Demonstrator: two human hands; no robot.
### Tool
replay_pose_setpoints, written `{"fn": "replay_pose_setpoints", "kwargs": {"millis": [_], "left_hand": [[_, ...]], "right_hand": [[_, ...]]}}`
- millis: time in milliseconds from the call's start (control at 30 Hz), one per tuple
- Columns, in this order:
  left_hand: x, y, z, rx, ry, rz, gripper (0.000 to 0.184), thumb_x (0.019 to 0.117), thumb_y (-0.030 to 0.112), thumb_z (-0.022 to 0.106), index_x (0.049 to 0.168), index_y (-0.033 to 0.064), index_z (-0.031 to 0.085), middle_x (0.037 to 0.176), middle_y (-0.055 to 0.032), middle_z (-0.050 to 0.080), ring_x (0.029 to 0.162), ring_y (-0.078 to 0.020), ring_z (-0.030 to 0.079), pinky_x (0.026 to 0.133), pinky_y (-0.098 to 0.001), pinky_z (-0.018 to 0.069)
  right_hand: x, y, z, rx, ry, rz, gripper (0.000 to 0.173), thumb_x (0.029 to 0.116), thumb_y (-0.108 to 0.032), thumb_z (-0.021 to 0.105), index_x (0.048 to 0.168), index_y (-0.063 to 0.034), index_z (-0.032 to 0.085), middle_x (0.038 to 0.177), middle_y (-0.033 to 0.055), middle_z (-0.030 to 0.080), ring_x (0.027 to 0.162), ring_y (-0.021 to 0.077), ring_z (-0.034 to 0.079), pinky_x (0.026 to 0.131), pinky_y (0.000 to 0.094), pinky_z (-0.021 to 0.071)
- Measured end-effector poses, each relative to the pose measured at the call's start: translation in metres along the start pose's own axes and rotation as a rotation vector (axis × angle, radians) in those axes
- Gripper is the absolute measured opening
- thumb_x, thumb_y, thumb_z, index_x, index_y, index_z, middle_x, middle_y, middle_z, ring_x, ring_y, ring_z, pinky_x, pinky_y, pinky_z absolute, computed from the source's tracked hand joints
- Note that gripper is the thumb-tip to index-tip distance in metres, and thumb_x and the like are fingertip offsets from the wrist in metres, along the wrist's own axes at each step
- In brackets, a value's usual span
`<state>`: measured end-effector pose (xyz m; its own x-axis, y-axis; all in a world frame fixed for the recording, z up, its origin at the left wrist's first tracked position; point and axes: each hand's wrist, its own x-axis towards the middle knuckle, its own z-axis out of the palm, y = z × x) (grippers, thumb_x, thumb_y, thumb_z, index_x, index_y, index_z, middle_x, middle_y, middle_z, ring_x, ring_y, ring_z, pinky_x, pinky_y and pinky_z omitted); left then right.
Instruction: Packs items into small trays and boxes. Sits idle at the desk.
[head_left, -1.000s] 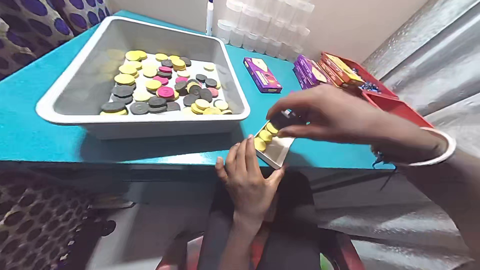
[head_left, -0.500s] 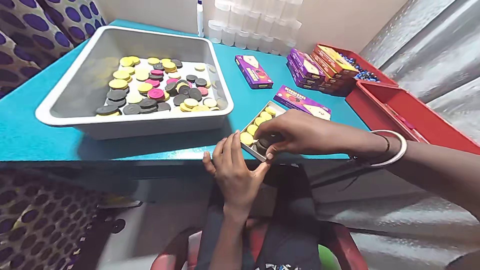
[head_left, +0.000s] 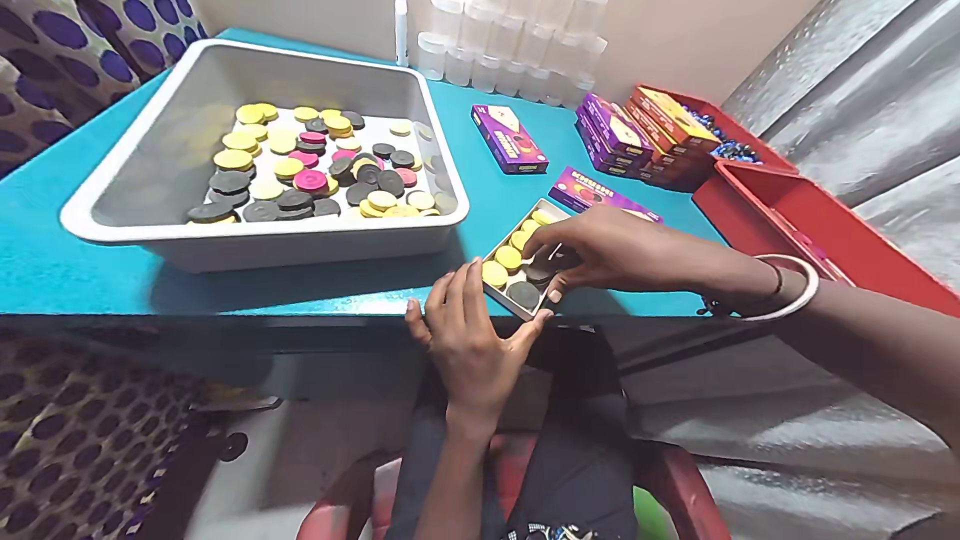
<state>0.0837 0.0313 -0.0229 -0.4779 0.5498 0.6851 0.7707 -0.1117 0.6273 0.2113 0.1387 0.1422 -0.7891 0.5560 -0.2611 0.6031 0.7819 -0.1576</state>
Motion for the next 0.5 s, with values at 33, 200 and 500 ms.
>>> {"fn": "replay_pose_setpoints", "kwargs": {"millis": [33, 200, 500], "left_hand": [[-0.001, 0.0, -0.001, 0.002, -0.005, -0.003, 0.088, 0.0729, 0.071, 0.075, 0.131, 0.0056, 0.066, 0.124, -0.0101, 0.071, 0.124, -0.0328, 0.06, 0.115, -0.0649, 0.0208], [0.0, 0.0, 0.0, -0.009, 0.001, 0.0, 0.089, 0.0726, 0.071, 0.076, 0.131, 0.0055, 0.066, 0.124, -0.0097, 0.07, 0.124, -0.0315, 0.059, 0.116, -0.0648, 0.0196], [0.0, 0.0, -0.001, -0.018, -0.001, 0.003, 0.087, 0.0728, 0.071, 0.076, 0.13, 0.0065, 0.067, 0.127, -0.0084, 0.07, 0.125, -0.0315, 0.059, 0.115, -0.0643, 0.021]], "right_hand": [[0.001, 0.0, 0.0, 0.016, -0.005, -0.006, 0.038, 0.0863, -0.029, 0.084, 0.119, -0.0126, 0.071, 0.099, 0.0004, 0.076, 0.089, 0.0137, 0.072, 0.083, 0.039, 0.0584], [-0.001, 0.004, 0.001, 0.015, 0.027, -0.023, 0.029, 0.0878, -0.026, 0.083, 0.112, -0.0135, 0.074, 0.097, -0.0015, 0.075, 0.087, 0.0118, 0.071, 0.08, 0.0381, 0.0575], [0.0, 0.01, 0.004, 0.003, 0.112, -0.092, 0.014, 0.0891, -0.026, 0.08, 0.098, -0.0154, 0.076, 0.083, -0.0036, 0.072, 0.074, 0.0103, 0.066, 0.069, 0.0374, 0.0541]]}}
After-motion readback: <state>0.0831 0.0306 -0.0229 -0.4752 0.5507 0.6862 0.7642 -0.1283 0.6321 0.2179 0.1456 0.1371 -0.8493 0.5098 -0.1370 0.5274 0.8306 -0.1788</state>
